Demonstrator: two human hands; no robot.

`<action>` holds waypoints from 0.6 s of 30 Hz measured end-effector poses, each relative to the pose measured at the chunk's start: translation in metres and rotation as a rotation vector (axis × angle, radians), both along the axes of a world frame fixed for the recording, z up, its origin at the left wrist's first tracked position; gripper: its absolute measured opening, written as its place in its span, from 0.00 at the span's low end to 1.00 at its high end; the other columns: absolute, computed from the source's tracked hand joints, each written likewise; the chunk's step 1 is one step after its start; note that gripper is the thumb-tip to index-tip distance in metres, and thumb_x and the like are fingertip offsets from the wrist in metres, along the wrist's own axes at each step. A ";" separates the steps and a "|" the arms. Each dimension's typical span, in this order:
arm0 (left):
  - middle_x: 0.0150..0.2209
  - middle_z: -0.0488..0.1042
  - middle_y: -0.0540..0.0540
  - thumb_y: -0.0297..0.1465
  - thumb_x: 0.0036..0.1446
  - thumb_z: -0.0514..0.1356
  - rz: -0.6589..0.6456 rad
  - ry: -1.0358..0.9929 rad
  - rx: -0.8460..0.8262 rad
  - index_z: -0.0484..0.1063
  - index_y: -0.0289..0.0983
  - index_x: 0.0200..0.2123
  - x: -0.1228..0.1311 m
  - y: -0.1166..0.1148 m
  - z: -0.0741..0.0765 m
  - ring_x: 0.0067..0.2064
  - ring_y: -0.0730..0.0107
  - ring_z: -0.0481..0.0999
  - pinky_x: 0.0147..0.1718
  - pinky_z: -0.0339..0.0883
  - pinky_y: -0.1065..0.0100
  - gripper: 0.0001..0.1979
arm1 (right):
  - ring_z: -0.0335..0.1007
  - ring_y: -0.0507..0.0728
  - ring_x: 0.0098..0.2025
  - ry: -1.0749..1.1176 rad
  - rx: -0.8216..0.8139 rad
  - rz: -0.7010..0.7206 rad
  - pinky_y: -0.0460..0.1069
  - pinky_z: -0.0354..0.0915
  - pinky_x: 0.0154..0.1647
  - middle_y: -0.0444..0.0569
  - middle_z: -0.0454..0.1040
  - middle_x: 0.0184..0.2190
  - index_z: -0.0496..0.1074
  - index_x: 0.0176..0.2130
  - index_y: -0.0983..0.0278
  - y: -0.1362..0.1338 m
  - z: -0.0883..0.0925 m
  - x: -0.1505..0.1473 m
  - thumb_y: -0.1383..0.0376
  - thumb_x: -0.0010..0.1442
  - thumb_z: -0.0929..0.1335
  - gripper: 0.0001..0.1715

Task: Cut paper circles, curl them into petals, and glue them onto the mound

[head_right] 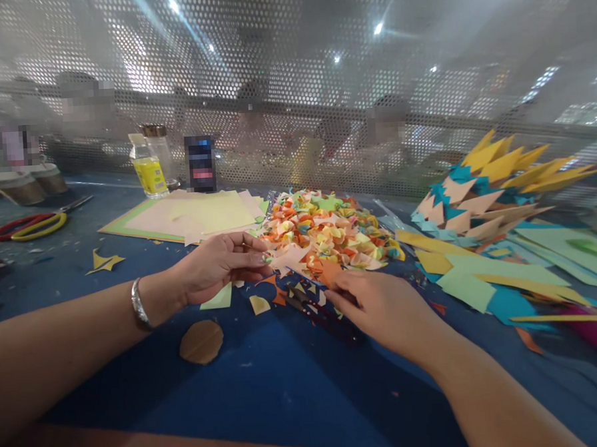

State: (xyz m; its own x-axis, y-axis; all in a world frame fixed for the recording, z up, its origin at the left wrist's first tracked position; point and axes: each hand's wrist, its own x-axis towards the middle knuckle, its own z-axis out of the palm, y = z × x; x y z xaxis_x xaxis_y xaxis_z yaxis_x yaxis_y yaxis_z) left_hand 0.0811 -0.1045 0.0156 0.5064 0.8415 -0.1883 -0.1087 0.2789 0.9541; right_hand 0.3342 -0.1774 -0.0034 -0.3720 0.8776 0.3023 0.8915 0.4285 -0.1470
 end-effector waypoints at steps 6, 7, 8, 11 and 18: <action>0.25 0.75 0.47 0.25 0.50 0.65 -0.015 0.022 0.041 0.68 0.32 0.37 0.001 0.002 -0.005 0.28 0.73 0.77 0.32 0.69 0.68 0.10 | 0.67 0.55 0.24 -0.111 -0.024 -0.138 0.48 0.57 0.24 0.47 0.72 0.24 0.73 0.30 0.61 0.000 0.002 0.001 0.52 0.63 0.62 0.20; 0.25 0.75 0.47 0.25 0.50 0.65 -0.018 0.019 0.053 0.68 0.32 0.37 0.001 0.001 -0.006 0.28 0.73 0.77 0.32 0.69 0.69 0.10 | 0.68 0.55 0.26 -0.108 -0.013 -0.150 0.49 0.58 0.24 0.47 0.72 0.26 0.73 0.31 0.61 -0.001 0.002 0.000 0.52 0.63 0.61 0.20; 0.25 0.75 0.47 0.24 0.51 0.65 -0.020 0.017 0.067 0.68 0.32 0.36 0.001 0.001 -0.007 0.29 0.73 0.77 0.32 0.69 0.69 0.10 | 0.68 0.55 0.26 -0.090 0.001 -0.151 0.49 0.58 0.25 0.48 0.72 0.26 0.72 0.32 0.61 -0.001 0.004 -0.003 0.52 0.64 0.61 0.19; 0.25 0.75 0.47 0.24 0.52 0.64 -0.026 0.032 0.110 0.68 0.32 0.35 0.003 -0.002 -0.009 0.29 0.74 0.77 0.32 0.68 0.71 0.08 | 0.68 0.54 0.28 0.030 0.026 -0.100 0.48 0.61 0.28 0.47 0.72 0.28 0.71 0.33 0.61 -0.002 0.008 -0.015 0.55 0.64 0.62 0.16; 0.24 0.73 0.50 0.21 0.49 0.63 -0.052 0.053 0.189 0.68 0.33 0.36 0.009 -0.011 -0.009 0.27 0.75 0.75 0.34 0.70 0.67 0.10 | 0.68 0.52 0.29 0.148 0.030 0.027 0.47 0.63 0.30 0.46 0.72 0.29 0.71 0.36 0.61 0.001 0.022 -0.051 0.60 0.63 0.64 0.09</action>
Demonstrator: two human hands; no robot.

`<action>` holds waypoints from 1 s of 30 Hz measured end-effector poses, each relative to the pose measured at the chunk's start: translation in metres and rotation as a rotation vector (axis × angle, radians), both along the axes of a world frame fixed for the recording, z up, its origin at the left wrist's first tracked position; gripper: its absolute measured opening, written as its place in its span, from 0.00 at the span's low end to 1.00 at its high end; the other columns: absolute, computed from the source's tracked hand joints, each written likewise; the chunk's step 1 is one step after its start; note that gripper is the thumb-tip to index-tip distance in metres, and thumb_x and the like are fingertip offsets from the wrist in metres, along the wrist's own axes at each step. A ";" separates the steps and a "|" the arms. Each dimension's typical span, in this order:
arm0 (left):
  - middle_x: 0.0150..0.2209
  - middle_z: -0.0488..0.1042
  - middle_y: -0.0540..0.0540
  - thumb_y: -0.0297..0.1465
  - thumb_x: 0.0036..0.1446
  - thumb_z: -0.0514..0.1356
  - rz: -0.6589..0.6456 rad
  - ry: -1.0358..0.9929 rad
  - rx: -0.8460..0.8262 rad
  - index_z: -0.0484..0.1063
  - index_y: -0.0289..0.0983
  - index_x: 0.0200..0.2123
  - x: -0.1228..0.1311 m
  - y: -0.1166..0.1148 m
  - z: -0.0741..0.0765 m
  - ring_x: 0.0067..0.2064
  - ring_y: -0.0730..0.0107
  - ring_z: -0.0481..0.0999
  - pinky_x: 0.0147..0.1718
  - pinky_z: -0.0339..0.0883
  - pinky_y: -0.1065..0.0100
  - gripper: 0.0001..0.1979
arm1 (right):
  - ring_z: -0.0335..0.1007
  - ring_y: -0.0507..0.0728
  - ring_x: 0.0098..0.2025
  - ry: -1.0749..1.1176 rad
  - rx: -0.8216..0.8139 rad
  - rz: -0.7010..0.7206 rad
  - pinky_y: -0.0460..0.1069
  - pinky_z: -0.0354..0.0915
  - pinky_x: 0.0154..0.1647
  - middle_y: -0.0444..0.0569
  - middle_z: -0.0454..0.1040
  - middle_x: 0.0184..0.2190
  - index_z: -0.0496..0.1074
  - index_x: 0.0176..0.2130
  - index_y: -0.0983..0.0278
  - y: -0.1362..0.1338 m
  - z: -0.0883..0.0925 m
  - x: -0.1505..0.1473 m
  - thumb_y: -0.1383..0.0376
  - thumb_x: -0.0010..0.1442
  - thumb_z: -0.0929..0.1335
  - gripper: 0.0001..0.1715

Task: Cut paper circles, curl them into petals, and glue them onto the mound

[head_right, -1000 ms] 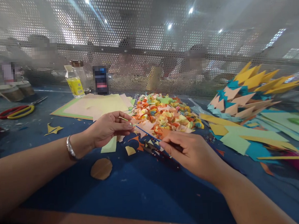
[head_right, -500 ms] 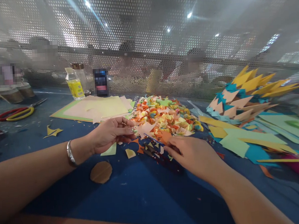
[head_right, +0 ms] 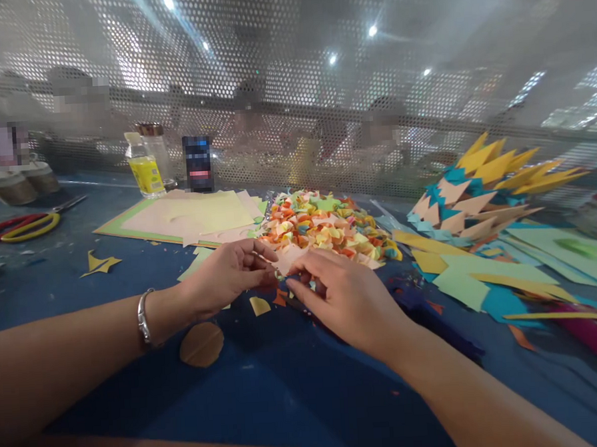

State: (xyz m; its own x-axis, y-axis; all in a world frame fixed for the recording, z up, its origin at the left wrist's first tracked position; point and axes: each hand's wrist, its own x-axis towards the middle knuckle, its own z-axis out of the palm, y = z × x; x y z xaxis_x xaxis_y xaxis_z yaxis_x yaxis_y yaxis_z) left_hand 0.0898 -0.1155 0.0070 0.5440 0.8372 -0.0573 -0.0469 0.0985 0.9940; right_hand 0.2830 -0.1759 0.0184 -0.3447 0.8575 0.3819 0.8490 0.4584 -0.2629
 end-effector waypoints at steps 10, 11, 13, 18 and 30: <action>0.26 0.73 0.49 0.22 0.46 0.65 0.012 -0.046 -0.020 0.67 0.33 0.36 0.000 0.001 -0.003 0.28 0.74 0.74 0.35 0.69 0.65 0.13 | 0.66 0.51 0.28 0.018 0.062 0.087 0.46 0.60 0.29 0.44 0.71 0.28 0.72 0.36 0.61 0.011 0.001 -0.013 0.64 0.63 0.64 0.07; 0.26 0.73 0.49 0.22 0.46 0.64 0.019 -0.035 -0.024 0.68 0.33 0.36 0.000 0.002 -0.003 0.28 0.74 0.74 0.35 0.69 0.65 0.13 | 0.65 0.51 0.27 0.028 0.054 0.081 0.46 0.60 0.29 0.44 0.71 0.28 0.72 0.35 0.61 0.012 -0.001 -0.013 0.64 0.63 0.64 0.07; 0.27 0.73 0.48 0.23 0.47 0.63 0.016 -0.004 -0.012 0.68 0.33 0.37 0.000 0.004 -0.001 0.28 0.74 0.74 0.34 0.69 0.66 0.13 | 0.65 0.51 0.27 0.060 0.030 0.068 0.46 0.60 0.29 0.44 0.71 0.28 0.71 0.35 0.61 0.012 -0.004 -0.011 0.63 0.63 0.65 0.07; 0.31 0.75 0.45 0.26 0.46 0.64 -0.132 0.275 0.288 0.71 0.33 0.35 -0.007 0.013 0.005 0.32 0.70 0.75 0.31 0.66 0.69 0.10 | 0.70 0.53 0.32 0.132 -0.010 0.041 0.47 0.63 0.31 0.47 0.75 0.32 0.72 0.36 0.61 0.012 -0.010 0.000 0.61 0.63 0.65 0.08; 0.31 0.75 0.46 0.34 0.48 0.63 -0.304 0.719 0.805 0.76 0.36 0.34 -0.014 -0.002 0.014 0.27 0.72 0.68 0.25 0.55 0.71 0.10 | 0.67 0.52 0.28 0.093 -0.188 0.131 0.46 0.59 0.28 0.46 0.74 0.28 0.73 0.33 0.63 0.011 -0.014 0.002 0.63 0.62 0.65 0.09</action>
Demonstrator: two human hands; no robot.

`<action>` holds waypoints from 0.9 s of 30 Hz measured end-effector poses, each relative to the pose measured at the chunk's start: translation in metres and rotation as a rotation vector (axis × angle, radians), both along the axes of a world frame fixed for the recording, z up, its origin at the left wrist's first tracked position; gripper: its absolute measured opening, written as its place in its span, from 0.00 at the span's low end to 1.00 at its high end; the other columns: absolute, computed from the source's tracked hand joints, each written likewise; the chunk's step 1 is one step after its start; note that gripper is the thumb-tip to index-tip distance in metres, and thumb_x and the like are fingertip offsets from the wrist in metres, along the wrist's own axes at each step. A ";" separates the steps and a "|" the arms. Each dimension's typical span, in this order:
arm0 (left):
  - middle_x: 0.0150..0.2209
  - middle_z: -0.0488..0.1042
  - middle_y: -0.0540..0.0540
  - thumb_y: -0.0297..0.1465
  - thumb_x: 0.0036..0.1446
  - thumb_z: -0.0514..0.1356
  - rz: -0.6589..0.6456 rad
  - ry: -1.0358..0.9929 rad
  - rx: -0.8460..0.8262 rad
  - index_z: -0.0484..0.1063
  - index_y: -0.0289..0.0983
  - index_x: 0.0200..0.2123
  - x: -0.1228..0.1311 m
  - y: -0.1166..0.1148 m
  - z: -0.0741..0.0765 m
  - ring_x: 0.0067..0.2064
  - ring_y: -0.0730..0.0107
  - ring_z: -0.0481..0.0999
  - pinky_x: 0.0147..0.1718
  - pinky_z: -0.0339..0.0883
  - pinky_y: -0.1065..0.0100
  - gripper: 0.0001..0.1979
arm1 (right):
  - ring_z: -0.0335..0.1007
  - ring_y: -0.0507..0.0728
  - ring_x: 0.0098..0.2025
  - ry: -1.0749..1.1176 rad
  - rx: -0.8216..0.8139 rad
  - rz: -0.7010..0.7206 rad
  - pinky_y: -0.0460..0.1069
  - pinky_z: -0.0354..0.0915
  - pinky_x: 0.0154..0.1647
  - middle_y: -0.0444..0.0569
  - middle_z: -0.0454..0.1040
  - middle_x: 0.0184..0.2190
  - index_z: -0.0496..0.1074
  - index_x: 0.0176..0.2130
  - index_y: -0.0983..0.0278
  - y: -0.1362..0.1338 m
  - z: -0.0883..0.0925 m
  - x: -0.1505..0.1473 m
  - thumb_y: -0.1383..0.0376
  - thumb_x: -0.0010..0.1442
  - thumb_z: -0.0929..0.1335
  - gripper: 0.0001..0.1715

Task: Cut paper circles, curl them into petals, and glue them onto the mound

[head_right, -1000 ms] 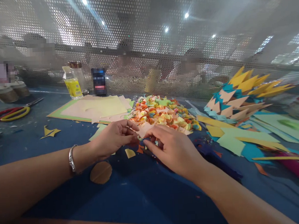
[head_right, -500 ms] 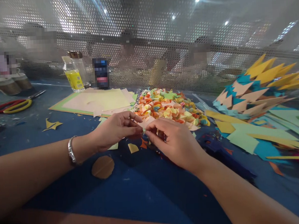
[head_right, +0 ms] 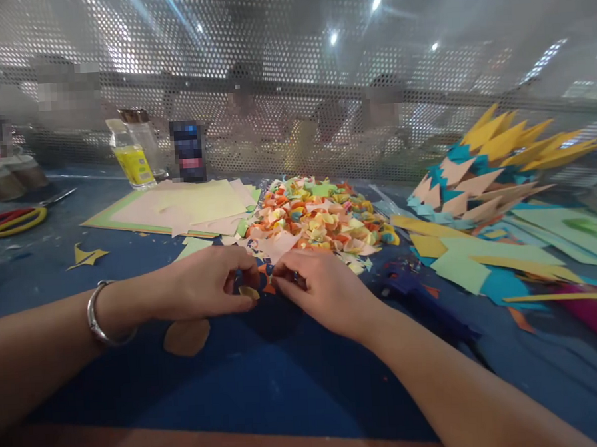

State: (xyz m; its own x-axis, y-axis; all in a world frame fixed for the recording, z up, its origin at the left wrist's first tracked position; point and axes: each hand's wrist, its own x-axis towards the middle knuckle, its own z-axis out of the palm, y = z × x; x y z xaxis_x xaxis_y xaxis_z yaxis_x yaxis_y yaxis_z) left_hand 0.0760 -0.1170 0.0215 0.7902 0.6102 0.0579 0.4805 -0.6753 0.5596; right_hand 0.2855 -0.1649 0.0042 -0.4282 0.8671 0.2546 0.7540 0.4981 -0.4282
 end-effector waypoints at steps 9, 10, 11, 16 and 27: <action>0.26 0.73 0.48 0.27 0.46 0.58 0.080 -0.028 0.011 0.74 0.36 0.28 -0.004 0.004 0.002 0.26 0.73 0.69 0.23 0.57 0.72 0.05 | 0.65 0.51 0.27 0.034 -0.076 0.031 0.45 0.59 0.27 0.46 0.72 0.28 0.73 0.35 0.64 -0.006 0.000 -0.005 0.64 0.61 0.65 0.08; 0.26 0.73 0.48 0.27 0.46 0.58 0.094 -0.048 0.014 0.73 0.36 0.28 -0.004 0.005 0.003 0.26 0.73 0.69 0.24 0.58 0.72 0.05 | 0.65 0.51 0.27 0.040 -0.099 0.042 0.45 0.60 0.27 0.46 0.72 0.28 0.74 0.36 0.64 -0.006 -0.001 -0.006 0.64 0.61 0.65 0.08; 0.26 0.73 0.48 0.27 0.46 0.58 0.105 -0.072 0.016 0.73 0.36 0.28 -0.004 0.006 0.004 0.27 0.73 0.70 0.24 0.59 0.72 0.05 | 0.65 0.50 0.27 0.044 -0.122 0.053 0.45 0.60 0.27 0.46 0.72 0.29 0.74 0.36 0.64 -0.006 -0.001 -0.007 0.65 0.61 0.65 0.08; 0.28 0.72 0.48 0.23 0.46 0.57 0.108 -0.196 0.087 0.71 0.35 0.27 -0.003 0.009 0.000 0.28 0.74 0.70 0.27 0.62 0.72 0.04 | 0.67 0.51 0.28 0.042 -0.156 0.043 0.46 0.61 0.28 0.46 0.74 0.30 0.75 0.37 0.63 -0.005 0.000 -0.005 0.63 0.61 0.65 0.09; 0.32 0.70 0.49 0.19 0.50 0.55 -0.006 -0.354 0.353 0.69 0.35 0.34 0.003 0.000 -0.010 0.32 0.75 0.69 0.32 0.66 0.72 0.09 | 0.68 0.52 0.28 0.316 -0.194 -0.099 0.45 0.62 0.26 0.44 0.75 0.28 0.73 0.34 0.61 -0.004 0.003 -0.005 0.55 0.61 0.66 0.13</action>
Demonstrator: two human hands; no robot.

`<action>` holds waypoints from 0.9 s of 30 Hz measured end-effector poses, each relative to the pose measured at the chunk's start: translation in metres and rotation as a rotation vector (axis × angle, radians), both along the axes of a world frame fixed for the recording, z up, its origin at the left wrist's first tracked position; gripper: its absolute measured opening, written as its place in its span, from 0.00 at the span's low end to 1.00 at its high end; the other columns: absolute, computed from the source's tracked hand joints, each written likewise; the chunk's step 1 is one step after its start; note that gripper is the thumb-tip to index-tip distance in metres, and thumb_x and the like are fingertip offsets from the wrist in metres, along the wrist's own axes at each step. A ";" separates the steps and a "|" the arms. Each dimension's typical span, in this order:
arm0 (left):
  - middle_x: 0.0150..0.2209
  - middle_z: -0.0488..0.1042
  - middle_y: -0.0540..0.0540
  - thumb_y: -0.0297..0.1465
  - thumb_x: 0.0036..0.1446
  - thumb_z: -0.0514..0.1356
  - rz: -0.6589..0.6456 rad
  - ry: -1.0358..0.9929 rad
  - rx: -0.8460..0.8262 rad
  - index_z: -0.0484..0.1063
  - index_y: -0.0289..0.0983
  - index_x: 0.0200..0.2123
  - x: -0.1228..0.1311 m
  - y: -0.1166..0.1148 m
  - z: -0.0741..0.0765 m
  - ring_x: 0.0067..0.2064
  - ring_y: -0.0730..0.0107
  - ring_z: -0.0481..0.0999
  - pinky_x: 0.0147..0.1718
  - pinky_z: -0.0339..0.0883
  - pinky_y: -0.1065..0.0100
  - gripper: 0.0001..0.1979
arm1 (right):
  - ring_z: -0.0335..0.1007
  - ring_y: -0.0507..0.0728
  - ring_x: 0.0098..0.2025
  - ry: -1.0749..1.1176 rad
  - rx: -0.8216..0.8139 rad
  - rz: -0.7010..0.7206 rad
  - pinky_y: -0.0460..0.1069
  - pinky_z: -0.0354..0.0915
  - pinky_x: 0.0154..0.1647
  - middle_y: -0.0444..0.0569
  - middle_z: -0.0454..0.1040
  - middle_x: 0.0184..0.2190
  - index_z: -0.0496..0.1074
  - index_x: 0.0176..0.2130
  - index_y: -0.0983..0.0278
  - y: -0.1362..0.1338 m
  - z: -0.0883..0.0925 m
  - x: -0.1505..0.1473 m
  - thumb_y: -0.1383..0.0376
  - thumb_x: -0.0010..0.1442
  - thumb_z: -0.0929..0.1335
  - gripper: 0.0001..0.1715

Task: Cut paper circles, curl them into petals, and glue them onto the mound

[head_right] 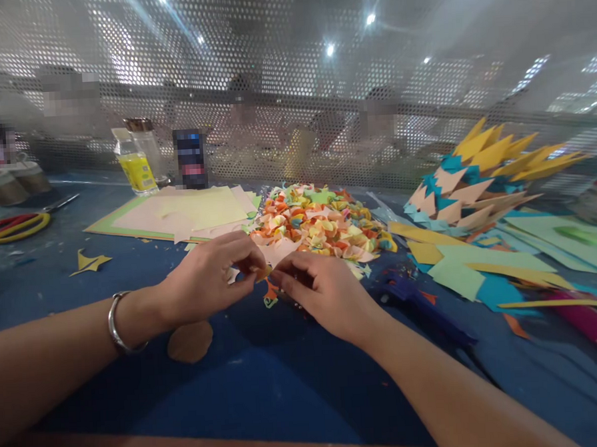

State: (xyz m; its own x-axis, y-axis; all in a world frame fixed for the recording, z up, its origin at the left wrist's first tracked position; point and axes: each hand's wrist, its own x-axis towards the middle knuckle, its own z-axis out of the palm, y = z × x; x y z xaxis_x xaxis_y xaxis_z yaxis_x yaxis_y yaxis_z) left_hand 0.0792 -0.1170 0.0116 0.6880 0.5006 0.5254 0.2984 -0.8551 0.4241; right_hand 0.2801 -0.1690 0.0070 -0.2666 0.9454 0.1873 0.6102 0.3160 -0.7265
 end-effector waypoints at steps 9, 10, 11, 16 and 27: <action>0.35 0.69 0.49 0.19 0.51 0.56 0.008 -0.087 0.035 0.68 0.36 0.35 0.003 -0.003 -0.005 0.34 0.76 0.70 0.34 0.68 0.72 0.10 | 0.70 0.52 0.30 0.090 0.022 -0.024 0.45 0.64 0.30 0.45 0.76 0.29 0.74 0.33 0.62 0.000 0.000 0.000 0.57 0.60 0.67 0.11; 0.35 0.69 0.48 0.18 0.50 0.56 0.007 -0.106 0.011 0.68 0.36 0.35 0.004 -0.004 -0.007 0.35 0.76 0.70 0.34 0.69 0.72 0.10 | 0.70 0.52 0.30 0.090 0.024 -0.029 0.45 0.64 0.29 0.45 0.76 0.29 0.74 0.33 0.62 0.000 -0.001 0.000 0.57 0.60 0.67 0.12; 0.36 0.69 0.48 0.18 0.50 0.56 0.004 -0.124 -0.013 0.69 0.36 0.35 0.005 -0.004 -0.008 0.36 0.75 0.71 0.35 0.70 0.72 0.10 | 0.70 0.52 0.30 0.093 0.025 -0.031 0.45 0.64 0.29 0.45 0.76 0.30 0.74 0.33 0.62 0.000 -0.001 0.000 0.56 0.61 0.67 0.12; 0.36 0.69 0.48 0.19 0.49 0.57 0.011 -0.174 -0.071 0.70 0.35 0.36 0.009 -0.003 -0.011 0.34 0.77 0.71 0.33 0.71 0.73 0.10 | 0.68 0.51 0.29 0.147 -0.021 -0.034 0.46 0.63 0.27 0.46 0.75 0.30 0.74 0.35 0.62 -0.001 -0.002 -0.002 0.53 0.60 0.67 0.15; 0.33 0.68 0.48 0.21 0.49 0.57 0.048 -0.234 -0.177 0.70 0.35 0.34 0.012 -0.005 -0.012 0.32 0.77 0.69 0.27 0.69 0.76 0.08 | 0.68 0.51 0.29 0.171 -0.052 -0.049 0.46 0.63 0.27 0.46 0.74 0.30 0.73 0.34 0.62 -0.003 -0.002 -0.003 0.53 0.59 0.68 0.14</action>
State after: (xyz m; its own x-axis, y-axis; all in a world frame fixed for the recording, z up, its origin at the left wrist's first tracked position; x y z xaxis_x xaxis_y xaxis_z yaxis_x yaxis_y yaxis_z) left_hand 0.0915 -0.1217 -0.0009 0.5318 0.6276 0.5687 0.2126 -0.7489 0.6277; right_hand 0.2770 -0.1715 0.0055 -0.1884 0.9662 0.1760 0.4903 0.2478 -0.8356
